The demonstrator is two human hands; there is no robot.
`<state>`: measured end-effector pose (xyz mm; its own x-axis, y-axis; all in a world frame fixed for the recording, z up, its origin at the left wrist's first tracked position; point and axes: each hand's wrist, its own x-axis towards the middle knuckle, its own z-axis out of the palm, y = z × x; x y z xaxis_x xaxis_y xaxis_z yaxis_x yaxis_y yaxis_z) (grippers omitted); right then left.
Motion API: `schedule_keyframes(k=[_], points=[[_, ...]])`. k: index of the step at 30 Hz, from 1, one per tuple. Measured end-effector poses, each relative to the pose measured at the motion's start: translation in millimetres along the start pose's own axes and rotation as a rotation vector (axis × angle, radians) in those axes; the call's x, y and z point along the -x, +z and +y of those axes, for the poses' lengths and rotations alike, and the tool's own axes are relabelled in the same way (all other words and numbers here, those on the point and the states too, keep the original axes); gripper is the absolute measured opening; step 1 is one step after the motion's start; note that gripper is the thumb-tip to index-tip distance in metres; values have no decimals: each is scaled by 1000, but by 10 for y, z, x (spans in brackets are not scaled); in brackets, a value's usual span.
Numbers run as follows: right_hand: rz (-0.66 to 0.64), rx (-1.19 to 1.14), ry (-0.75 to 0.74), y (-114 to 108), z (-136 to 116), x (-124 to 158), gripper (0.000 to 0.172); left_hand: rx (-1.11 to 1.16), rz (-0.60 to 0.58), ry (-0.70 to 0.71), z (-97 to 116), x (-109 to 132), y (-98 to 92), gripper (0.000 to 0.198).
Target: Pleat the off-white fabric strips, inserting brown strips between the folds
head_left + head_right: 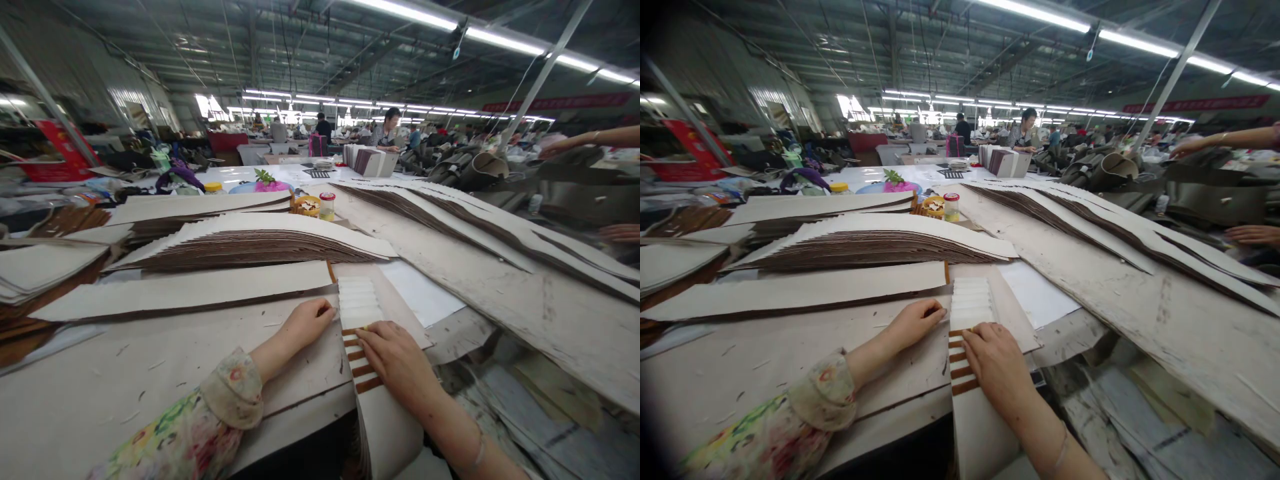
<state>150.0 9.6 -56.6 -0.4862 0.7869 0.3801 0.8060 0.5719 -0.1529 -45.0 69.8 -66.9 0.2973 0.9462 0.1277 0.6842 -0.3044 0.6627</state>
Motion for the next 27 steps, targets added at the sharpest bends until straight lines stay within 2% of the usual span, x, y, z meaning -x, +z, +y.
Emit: schedule_keyframes(k=[3,6,11,13,15,19,23,27], points=[[0,-6,11,11,4,5,21,3,-24,-12,24,-105,55,27],[-1,-11,26,19,5,6,20,15,-27,7,106,-129,80,20],[22,-5,27,21,5,7,20,49,-25,129,298,-61,47,13],[30,-9,25,22,5,10,20,150,-77,152,338,-52,29,11],[31,-16,35,23,3,12,20,297,-152,107,352,-67,4,12],[36,-28,48,19,-10,8,18,466,-308,-20,394,-171,-53,32],[49,-28,48,3,-22,5,15,291,-388,19,508,-360,24,39],[64,-47,53,3,-18,9,16,124,-356,61,586,-547,204,49]])
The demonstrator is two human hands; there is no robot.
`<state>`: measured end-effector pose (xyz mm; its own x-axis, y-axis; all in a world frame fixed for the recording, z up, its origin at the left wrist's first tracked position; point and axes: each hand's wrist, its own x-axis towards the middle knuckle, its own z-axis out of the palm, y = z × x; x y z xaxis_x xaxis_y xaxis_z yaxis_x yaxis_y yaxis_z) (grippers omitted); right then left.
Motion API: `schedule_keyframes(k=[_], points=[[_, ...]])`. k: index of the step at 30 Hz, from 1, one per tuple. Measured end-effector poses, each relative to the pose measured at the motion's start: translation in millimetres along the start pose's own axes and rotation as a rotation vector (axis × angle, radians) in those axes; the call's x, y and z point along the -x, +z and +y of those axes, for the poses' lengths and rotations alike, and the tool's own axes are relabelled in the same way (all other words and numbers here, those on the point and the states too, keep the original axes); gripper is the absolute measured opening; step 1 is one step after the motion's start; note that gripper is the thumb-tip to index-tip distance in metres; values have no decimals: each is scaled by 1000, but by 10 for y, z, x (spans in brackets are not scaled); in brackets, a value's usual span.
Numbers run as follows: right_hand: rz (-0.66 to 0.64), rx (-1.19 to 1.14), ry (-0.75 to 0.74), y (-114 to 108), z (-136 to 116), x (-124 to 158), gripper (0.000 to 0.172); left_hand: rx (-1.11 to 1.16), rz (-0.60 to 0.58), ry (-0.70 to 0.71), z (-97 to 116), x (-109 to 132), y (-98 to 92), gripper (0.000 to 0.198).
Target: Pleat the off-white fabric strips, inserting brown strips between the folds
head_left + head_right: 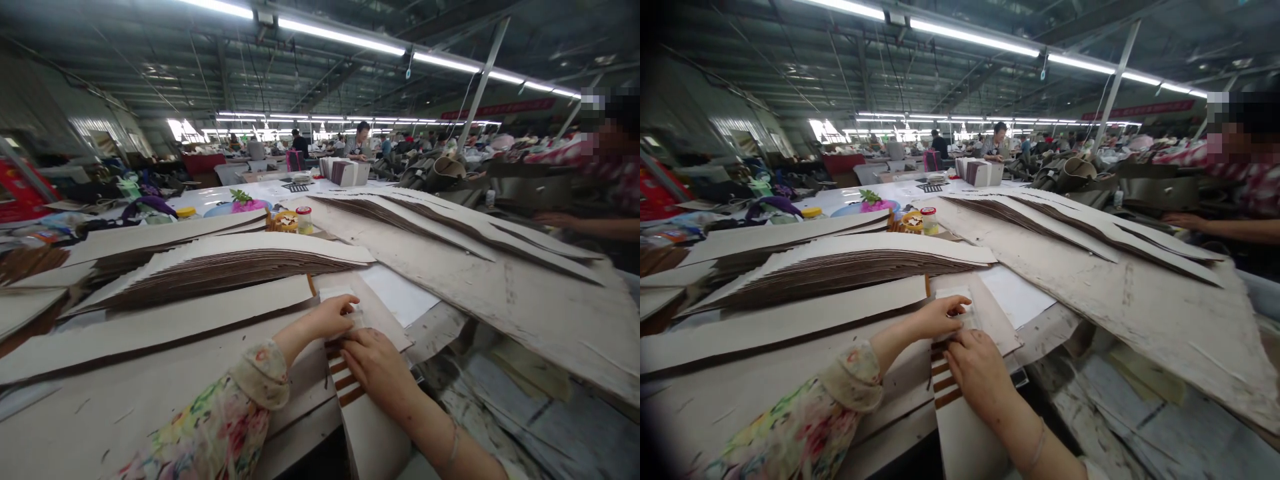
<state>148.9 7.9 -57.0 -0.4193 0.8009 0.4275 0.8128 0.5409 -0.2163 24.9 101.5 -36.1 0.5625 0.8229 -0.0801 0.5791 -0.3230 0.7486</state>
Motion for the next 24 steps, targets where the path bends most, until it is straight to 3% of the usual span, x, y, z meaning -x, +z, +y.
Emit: schedule_keyframes(k=[4,14,24], points=[[16,-1,15,11,3,-2,15,-178,31,16,-2,-92,45,39],[-33,-13,64,6,-14,-7,14,-436,65,159,55,27,49,23],[40,-1,63,49,-1,13,13,-559,0,242,120,68,47,26]])
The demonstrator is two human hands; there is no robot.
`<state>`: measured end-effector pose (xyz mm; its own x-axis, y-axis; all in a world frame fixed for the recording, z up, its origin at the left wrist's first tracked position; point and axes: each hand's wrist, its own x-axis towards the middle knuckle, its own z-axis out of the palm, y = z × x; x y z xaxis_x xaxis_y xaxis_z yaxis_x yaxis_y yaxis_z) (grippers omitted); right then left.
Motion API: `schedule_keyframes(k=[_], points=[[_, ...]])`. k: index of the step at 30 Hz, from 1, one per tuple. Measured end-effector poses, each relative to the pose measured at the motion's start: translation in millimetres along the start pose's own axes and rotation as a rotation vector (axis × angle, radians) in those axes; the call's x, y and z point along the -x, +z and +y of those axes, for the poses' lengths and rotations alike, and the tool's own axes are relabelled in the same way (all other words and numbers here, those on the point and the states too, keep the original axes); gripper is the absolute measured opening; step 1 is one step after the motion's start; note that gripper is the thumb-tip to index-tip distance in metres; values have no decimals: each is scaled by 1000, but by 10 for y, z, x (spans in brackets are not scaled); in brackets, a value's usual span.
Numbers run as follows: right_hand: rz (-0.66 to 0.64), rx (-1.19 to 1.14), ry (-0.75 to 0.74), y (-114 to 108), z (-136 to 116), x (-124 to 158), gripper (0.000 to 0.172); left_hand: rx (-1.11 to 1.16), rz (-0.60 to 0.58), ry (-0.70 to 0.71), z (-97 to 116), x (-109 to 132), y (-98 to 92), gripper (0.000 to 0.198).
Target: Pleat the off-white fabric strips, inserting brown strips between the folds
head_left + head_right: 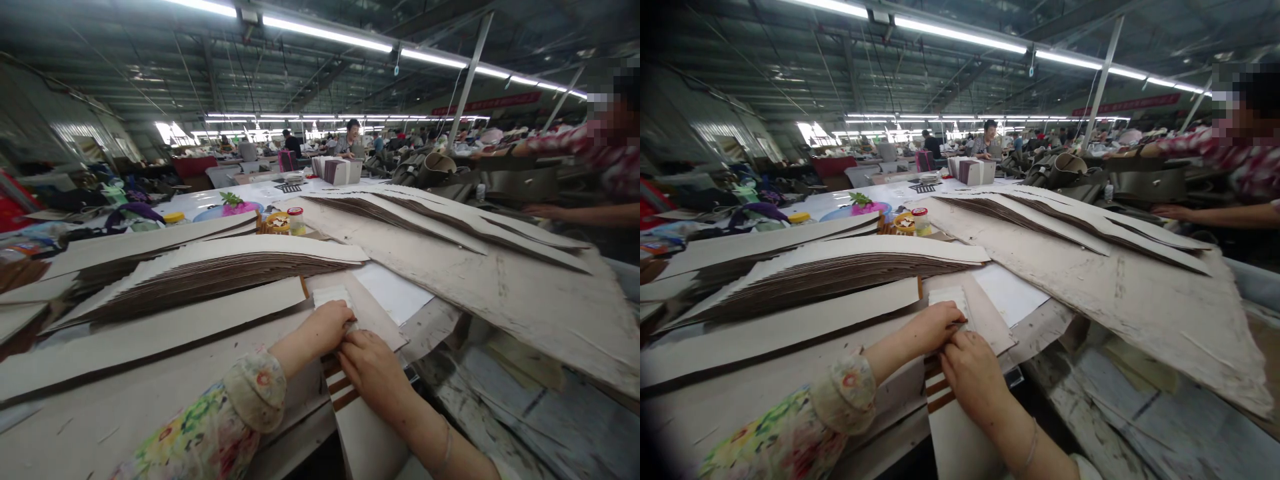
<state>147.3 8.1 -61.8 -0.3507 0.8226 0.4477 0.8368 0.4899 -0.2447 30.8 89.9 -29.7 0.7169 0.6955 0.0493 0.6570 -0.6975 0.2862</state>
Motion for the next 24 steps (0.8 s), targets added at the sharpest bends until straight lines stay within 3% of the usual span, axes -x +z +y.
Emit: schedule_keyframes(k=[11,18,24], points=[[-4,-35,28,7,10,-4,14,-7,1,60,-5,45,38,21],[32,-111,29,12,54,-12,10,152,105,-31,-172,218,78,19],[105,-54,26,96,144,-62,41,203,195,-125,-238,328,148,19]])
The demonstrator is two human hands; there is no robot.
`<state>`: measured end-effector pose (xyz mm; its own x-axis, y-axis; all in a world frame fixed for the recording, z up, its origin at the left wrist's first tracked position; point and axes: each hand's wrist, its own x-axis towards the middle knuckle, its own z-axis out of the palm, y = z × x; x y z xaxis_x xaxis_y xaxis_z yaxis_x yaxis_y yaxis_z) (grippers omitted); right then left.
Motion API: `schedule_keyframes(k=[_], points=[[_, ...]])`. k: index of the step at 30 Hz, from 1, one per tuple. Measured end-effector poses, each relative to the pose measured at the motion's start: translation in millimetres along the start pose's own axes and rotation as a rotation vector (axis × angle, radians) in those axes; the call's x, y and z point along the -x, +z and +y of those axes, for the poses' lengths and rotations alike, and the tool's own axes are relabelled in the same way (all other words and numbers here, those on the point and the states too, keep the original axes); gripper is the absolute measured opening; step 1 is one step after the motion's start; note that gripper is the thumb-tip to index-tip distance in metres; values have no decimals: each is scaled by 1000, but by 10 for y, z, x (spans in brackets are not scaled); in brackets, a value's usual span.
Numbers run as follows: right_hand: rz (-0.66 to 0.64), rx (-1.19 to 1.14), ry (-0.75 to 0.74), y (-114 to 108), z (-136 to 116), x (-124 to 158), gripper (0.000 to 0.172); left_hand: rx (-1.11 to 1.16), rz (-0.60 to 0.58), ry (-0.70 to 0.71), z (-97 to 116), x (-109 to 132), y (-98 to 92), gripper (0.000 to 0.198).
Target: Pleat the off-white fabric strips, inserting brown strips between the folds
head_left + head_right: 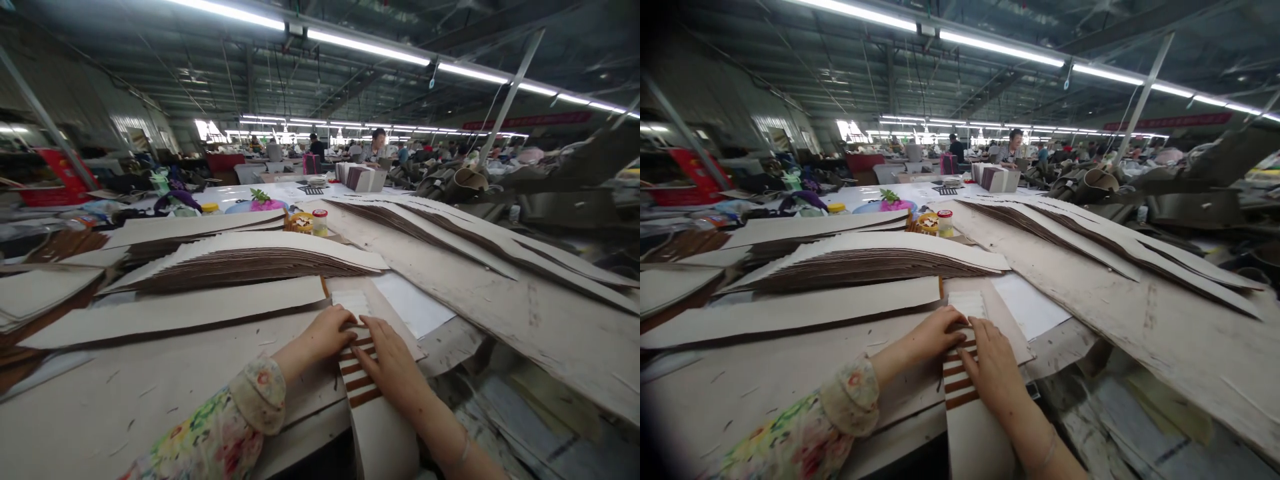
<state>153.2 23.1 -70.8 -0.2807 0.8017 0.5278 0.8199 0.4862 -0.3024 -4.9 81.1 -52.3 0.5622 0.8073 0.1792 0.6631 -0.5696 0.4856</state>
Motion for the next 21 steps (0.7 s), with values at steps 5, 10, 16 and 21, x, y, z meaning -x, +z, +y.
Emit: schedule_keyframes(k=[5,10,16,21], points=[[13,112,-76,133,85,-67,47,14,22,-2,4,12,31,18],[-53,102,-105,197,109,-86,44,5,14,21,23,30,29,9],[-89,115,-101,171,86,-92,40,40,45,31,-22,57,40,8],[-143,105,-112,134,93,-121,37,132,87,-1,-190,134,35,19]])
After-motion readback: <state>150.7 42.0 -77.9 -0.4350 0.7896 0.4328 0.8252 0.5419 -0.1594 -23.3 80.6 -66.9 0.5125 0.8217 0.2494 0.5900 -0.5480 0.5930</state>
